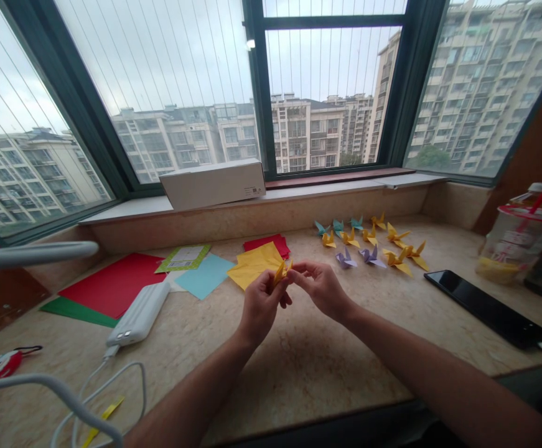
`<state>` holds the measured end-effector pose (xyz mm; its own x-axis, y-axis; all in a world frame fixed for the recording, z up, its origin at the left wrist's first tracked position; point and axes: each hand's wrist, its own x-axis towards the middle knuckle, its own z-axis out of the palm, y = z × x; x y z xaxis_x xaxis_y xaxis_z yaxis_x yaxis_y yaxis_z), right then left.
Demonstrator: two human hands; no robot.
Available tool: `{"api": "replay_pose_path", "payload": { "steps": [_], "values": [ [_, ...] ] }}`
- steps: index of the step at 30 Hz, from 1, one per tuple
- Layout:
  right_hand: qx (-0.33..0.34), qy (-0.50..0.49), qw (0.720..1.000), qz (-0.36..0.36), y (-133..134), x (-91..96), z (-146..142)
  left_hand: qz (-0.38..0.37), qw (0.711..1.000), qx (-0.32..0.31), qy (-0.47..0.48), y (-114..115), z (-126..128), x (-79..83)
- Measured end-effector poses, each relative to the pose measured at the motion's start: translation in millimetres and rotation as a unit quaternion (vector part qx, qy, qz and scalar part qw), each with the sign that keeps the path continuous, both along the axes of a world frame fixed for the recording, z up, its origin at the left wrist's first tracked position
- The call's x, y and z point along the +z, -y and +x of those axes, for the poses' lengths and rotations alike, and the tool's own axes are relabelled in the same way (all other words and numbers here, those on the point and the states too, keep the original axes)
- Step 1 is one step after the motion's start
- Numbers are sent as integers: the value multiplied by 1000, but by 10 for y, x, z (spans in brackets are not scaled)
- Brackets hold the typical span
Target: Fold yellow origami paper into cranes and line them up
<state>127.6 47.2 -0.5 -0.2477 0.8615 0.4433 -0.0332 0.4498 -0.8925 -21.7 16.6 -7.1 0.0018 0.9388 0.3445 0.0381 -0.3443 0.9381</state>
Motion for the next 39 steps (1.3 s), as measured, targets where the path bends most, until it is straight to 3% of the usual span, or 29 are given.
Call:
{"api": "replay_pose_path", "payload": {
  "steps": [9,17,26,33,39],
  "values": [
    [11,-20,1000,-11,-35,-43,-12,-3,1000,0,7,-2,15,-20],
    [51,-52,996,-52,-65,-69,-17,-51,998,-28,29,-3,28,-18],
    [5,-102,991,-88,-97,-31,4,-98,990,-83,58,-36,13,-34],
    [-22,-101,994,-45,-106,-20,19,-119,986,-104,57,-12,22,6],
    [26,-99,992,-68,-87,-38,-7,-126,983,-110,77,-37,-7,-11]
  ]
}}
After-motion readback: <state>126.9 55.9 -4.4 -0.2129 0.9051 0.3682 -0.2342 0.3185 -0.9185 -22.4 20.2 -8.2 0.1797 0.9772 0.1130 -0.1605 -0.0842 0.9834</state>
